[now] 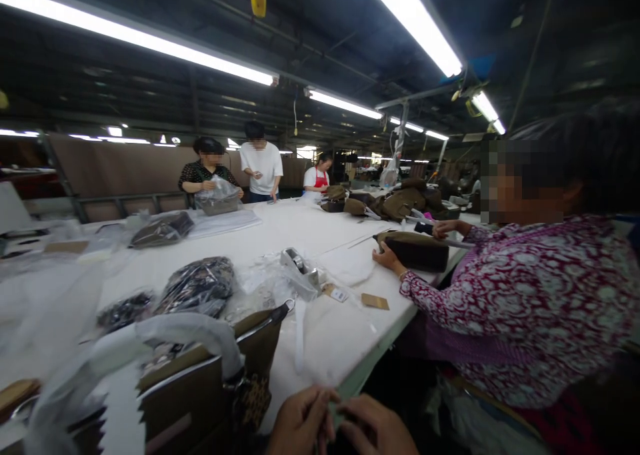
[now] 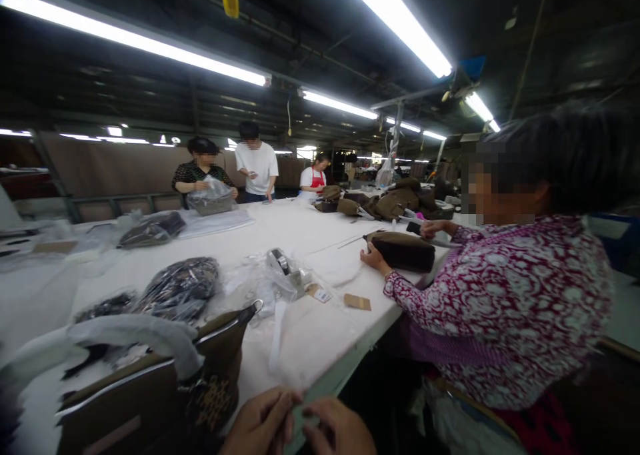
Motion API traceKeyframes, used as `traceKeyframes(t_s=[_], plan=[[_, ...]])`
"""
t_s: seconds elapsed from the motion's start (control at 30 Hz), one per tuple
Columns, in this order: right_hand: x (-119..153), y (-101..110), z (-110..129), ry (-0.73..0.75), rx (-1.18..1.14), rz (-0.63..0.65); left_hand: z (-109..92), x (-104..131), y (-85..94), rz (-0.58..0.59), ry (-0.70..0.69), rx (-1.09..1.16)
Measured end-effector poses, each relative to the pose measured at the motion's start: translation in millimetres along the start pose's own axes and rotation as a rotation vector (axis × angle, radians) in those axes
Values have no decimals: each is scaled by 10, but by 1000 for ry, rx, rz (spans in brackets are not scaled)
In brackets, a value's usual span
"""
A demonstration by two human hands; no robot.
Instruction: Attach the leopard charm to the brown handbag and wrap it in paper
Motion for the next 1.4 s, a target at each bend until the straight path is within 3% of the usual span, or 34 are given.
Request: traceKeyframes(t_s=[0.1,0.23,0.4,0.47,0.6,0.67,0.8,0.93,1.23,1.4], plan=[[-19,86,402,94,-58,-119,-48,169,-81,8,-9,-92],[-73,-30,677,135,-224,-108,-102,345,-136,-8,-9,-145],[-170,-93,794,118,-341,24,-302,587,90,-67,-59,-203],[-228,-26,925,181,-295,25,-471,770,282,-235,-144,-276],[-375,38,1225,286,-205,11,-769,1268,678,-835,-340,-428],[-468,1,1305,288,-181,-18,-819,1425,778,-983,-378,-546],[-639,-126,1364,430,-57,-142,-814,1418,818,-942,-391,-780],[-710,-235,1377,587,13,-186,-859,1332,755,-996,-467,-970],[-630,-232,1524,663,296,-342,-838,1280,730,-999,-481,-1113],[-651,-235,1587,668,284,-355,-833,1283,742,-1004,-492,-1117]])
Point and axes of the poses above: each hand's wrist, its own x-axis away from the middle knuckle, its own y-axis out of the back of the hand, z = x × y, the point moved 4 cm from there along -x, towards the middle knuckle, and after that the axes turned 4 degrees about x, right-handed, at the moved point
